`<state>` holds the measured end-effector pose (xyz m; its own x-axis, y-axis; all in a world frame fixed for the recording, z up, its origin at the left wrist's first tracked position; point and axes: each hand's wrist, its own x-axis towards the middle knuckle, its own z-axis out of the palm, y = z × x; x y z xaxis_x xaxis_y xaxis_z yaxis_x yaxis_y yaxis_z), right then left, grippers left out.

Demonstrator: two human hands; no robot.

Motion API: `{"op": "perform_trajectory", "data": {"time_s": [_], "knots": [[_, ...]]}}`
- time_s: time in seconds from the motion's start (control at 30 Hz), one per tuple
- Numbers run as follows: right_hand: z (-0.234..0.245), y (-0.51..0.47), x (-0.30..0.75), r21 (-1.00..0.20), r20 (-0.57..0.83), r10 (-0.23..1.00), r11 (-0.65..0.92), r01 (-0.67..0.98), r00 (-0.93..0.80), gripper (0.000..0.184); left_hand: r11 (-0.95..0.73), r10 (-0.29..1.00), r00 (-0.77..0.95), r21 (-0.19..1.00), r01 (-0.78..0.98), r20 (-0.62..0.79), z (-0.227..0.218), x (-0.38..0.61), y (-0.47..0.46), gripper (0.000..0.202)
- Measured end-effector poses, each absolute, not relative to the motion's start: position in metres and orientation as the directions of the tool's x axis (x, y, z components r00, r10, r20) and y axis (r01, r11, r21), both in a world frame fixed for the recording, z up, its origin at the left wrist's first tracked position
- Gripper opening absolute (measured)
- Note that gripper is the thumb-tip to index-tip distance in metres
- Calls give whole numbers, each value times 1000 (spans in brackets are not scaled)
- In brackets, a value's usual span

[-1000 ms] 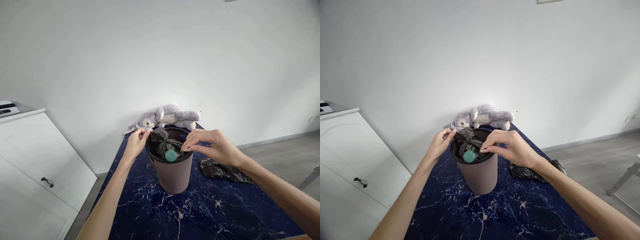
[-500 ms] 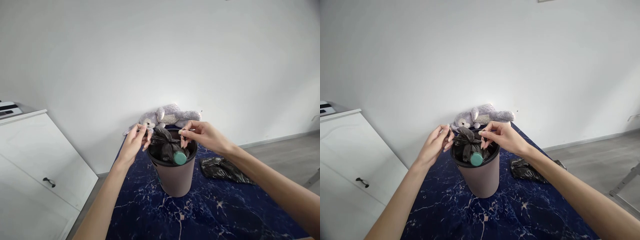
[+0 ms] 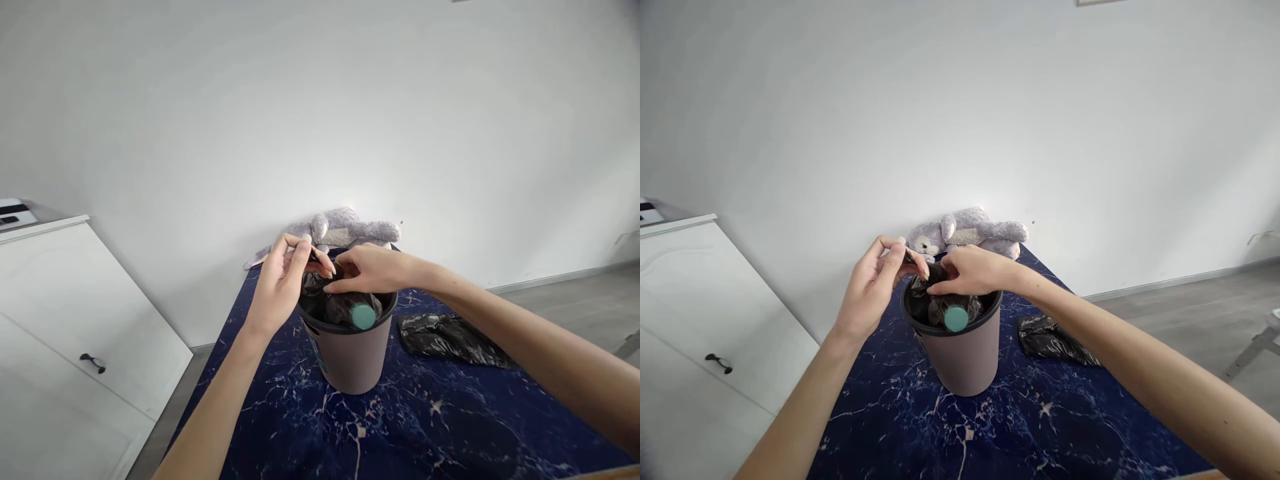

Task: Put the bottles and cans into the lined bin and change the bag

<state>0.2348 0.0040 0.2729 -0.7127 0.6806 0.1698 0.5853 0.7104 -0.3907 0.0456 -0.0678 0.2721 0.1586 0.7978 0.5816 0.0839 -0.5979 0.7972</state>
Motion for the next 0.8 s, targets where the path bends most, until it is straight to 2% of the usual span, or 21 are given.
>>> {"op": "perform_trajectory", "data": {"time_s": [0.1, 0.17, 0.23, 0.3, 0.4, 0.47, 0.6, 0.73, 0.8], "knots": [[277, 7, 230, -292, 233, 647, 758, 583, -726, 39, -603, 796, 131, 793, 92, 590, 264, 36, -64, 27], [278, 8, 231, -307, 274, 648, 759, 574, -710, 35, -603, 798, 64, 795, 67, 599, 252, 21, -56, 29], [280, 7, 234, -404, 287, 677, 727, 555, -678, 35, -594, 803, -44, 804, 14, 594, 233, 5, -45, 35], [284, 7, 239, -550, 299, 716, 669, 500, -630, 34, -530, 843, -127, 847, -36, 522, 209, -10, -35, 43], [291, 11, 245, -757, 324, 772, 559, 340, -548, 32, -384, 915, -131, 923, -4, 380, 170, -20, -29, 51], [292, 15, 246, -840, 324, 785, 496, 222, -528, 30, -329, 939, -108, 944, -19, 325, 152, -18, -32, 56], [282, 19, 243, -886, 323, 797, 443, 133, -510, 29, -304, 951, -89, 950, -77, 297, 138, -7, -44, 57], [267, 5, 247, -905, 321, 788, 418, 74, -525, 33, -269, 956, -145, 958, -98, 253, 142, -1, -52, 53], [263, -6, 251, -920, 340, 826, 392, 24, -450, 40, -263, 954, -174, 961, -89, 245, 146, -1, -52, 49]]}}
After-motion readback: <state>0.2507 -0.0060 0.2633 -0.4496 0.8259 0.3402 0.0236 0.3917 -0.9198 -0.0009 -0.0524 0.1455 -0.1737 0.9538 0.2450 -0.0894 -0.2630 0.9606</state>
